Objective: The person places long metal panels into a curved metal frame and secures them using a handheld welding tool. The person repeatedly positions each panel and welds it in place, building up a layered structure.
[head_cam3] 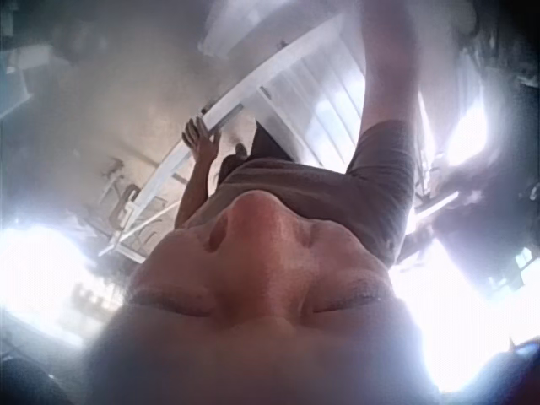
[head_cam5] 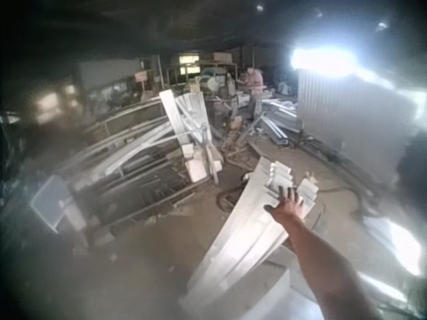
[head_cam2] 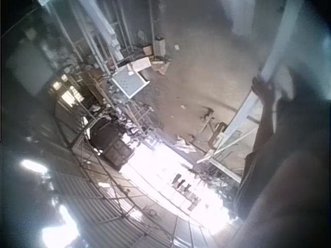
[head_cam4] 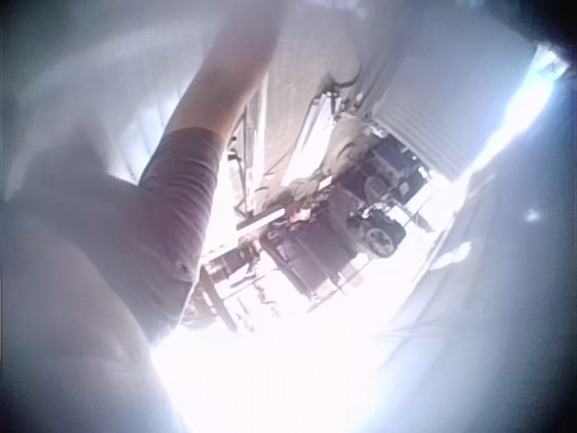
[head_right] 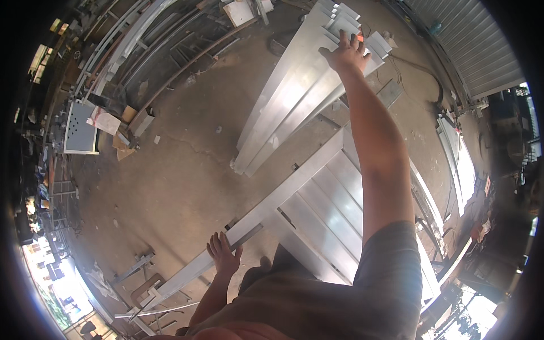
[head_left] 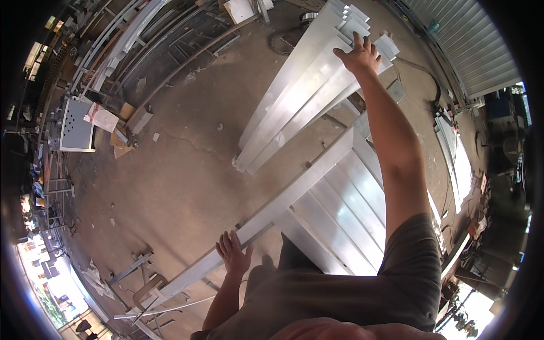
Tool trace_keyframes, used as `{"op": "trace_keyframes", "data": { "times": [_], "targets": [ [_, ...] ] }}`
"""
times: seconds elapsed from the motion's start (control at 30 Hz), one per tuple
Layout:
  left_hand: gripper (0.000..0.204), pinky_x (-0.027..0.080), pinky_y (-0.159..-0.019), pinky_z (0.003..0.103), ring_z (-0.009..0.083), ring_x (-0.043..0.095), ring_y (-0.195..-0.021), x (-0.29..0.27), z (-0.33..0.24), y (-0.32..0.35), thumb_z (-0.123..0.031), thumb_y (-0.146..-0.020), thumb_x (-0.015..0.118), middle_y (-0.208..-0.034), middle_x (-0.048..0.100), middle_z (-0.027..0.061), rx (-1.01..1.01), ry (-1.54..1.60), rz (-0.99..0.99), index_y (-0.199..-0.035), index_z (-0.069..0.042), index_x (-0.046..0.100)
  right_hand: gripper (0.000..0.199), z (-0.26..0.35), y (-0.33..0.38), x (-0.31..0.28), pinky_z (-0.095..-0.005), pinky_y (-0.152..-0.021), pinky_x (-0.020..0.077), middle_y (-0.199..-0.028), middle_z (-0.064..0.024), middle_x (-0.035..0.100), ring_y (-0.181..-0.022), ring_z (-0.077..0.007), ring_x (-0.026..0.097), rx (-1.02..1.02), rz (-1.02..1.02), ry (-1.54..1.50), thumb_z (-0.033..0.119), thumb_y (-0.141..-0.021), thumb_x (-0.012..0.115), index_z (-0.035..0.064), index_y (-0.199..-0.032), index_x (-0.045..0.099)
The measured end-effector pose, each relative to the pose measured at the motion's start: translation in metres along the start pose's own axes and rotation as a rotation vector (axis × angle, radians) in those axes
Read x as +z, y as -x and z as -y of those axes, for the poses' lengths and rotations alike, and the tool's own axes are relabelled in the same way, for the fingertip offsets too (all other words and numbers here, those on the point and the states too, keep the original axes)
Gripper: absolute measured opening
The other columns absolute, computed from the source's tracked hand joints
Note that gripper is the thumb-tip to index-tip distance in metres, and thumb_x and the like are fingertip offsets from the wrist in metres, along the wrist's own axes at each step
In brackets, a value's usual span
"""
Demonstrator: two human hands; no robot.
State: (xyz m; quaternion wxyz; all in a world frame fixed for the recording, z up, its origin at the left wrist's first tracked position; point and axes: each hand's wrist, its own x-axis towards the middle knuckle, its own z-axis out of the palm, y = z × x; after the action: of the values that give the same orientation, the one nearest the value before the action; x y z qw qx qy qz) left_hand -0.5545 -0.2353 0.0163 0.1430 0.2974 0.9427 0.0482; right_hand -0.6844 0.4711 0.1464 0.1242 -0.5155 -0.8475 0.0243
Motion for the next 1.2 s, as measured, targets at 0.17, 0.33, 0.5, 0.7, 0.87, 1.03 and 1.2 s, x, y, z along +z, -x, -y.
{"op": "trace_keyframes", "data": {
  "times": [0.17, 0.33, 0.5, 0.7, 0.87, 1.03, 1.2],
  "targets": [
    [0.091, 0.019, -0.118, 0.069, 0.0504, 0.032, -0.143, -0.004, -0.002, -0.006, -0.054, -0.091, 0.067, -0.153, 0.036, 0.0319, 0.004, -0.022, 0.003, -0.154, 0.002, 0.034, 0.103, 0.017, -0.029, 0.003, -0.0548, -0.120, 0.0284, -0.166, -0.0062, 0.035, -0.150, -0.0367, 0.032, 0.134, 0.185, 0.019, 0.067, -0.073, 0.073, 0.0276, -0.161, 0.035],
    [0.090, 0.020, -0.119, 0.068, 0.0505, 0.032, -0.143, -0.006, -0.003, -0.009, -0.056, -0.091, 0.065, -0.152, 0.038, 0.0318, -0.008, 0.003, -0.004, -0.154, 0.001, 0.036, 0.097, 0.020, -0.025, -0.004, -0.0569, -0.113, 0.0413, -0.161, -0.0079, 0.039, -0.146, -0.0449, 0.034, 0.080, 0.133, -0.018, 0.065, -0.072, 0.075, 0.0237, -0.155, 0.046],
    [0.079, 0.022, -0.118, 0.067, 0.0506, 0.034, -0.143, -0.003, -0.001, -0.006, -0.044, -0.091, 0.069, -0.151, 0.040, 0.0320, -0.030, 0.071, -0.060, -0.151, 0.000, 0.041, 0.100, 0.019, 0.026, -0.026, -0.0559, -0.114, 0.0327, -0.148, -0.0217, 0.055, -0.145, -0.0403, 0.039, -0.312, -0.042, 0.129, 0.077, -0.078, 0.068, 0.0096, -0.150, 0.050],
    [0.083, 0.021, -0.119, 0.067, 0.0486, 0.033, -0.145, -0.020, 0.004, -0.008, -0.048, -0.091, 0.070, -0.155, 0.038, 0.0270, -0.038, 0.125, 0.032, -0.154, -0.003, 0.038, 0.096, 0.064, 0.096, -0.086, -0.0521, -0.105, 0.0486, -0.133, -0.0223, 0.064, -0.129, -0.0356, 0.060, -0.308, 0.179, -0.185, 0.075, -0.077, 0.074, 0.0129, -0.147, 0.050],
    [0.076, 0.026, -0.118, 0.063, 0.0446, 0.038, -0.143, -0.048, 0.010, -0.030, -0.044, -0.091, 0.071, -0.151, 0.041, 0.0265, 0.092, 0.346, -0.057, -0.151, -0.006, 0.045, 0.090, 0.137, 0.176, -0.132, -0.0491, -0.086, 0.0605, -0.125, -0.0212, 0.068, -0.107, -0.0377, 0.072, -0.575, 0.002, -0.048, 0.074, -0.083, 0.070, 0.0125, -0.146, 0.048],
    [0.083, 0.039, -0.117, 0.044, 0.0371, 0.043, -0.142, -0.063, -0.046, -0.113, -0.056, -0.099, 0.062, -0.158, 0.035, 0.0241, -0.356, 1.864, 0.355, -0.156, -0.002, 0.037, 0.078, 0.205, 0.275, -0.187, -0.0514, -0.087, 0.0586, -0.126, -0.0216, 0.065, -0.105, -0.0430, 0.071, -0.557, 0.198, -0.209, 0.058, -0.087, 0.073, 0.0123, -0.145, 0.047],
    [0.088, 0.031, -0.125, 0.048, 0.0357, 0.032, -0.151, -0.072, -0.055, -0.202, -0.068, -0.101, 0.046, -0.166, 0.024, 0.0150, -0.931, 2.939, 0.563, -0.163, -0.013, 0.017, 0.065, 0.258, 0.361, -0.213, -0.0491, -0.081, 0.0592, -0.116, -0.0195, 0.067, -0.099, -0.0407, 0.072, -0.544, 0.233, -0.221, 0.043, -0.087, 0.077, 0.0059, -0.134, 0.052]
  ]
}}
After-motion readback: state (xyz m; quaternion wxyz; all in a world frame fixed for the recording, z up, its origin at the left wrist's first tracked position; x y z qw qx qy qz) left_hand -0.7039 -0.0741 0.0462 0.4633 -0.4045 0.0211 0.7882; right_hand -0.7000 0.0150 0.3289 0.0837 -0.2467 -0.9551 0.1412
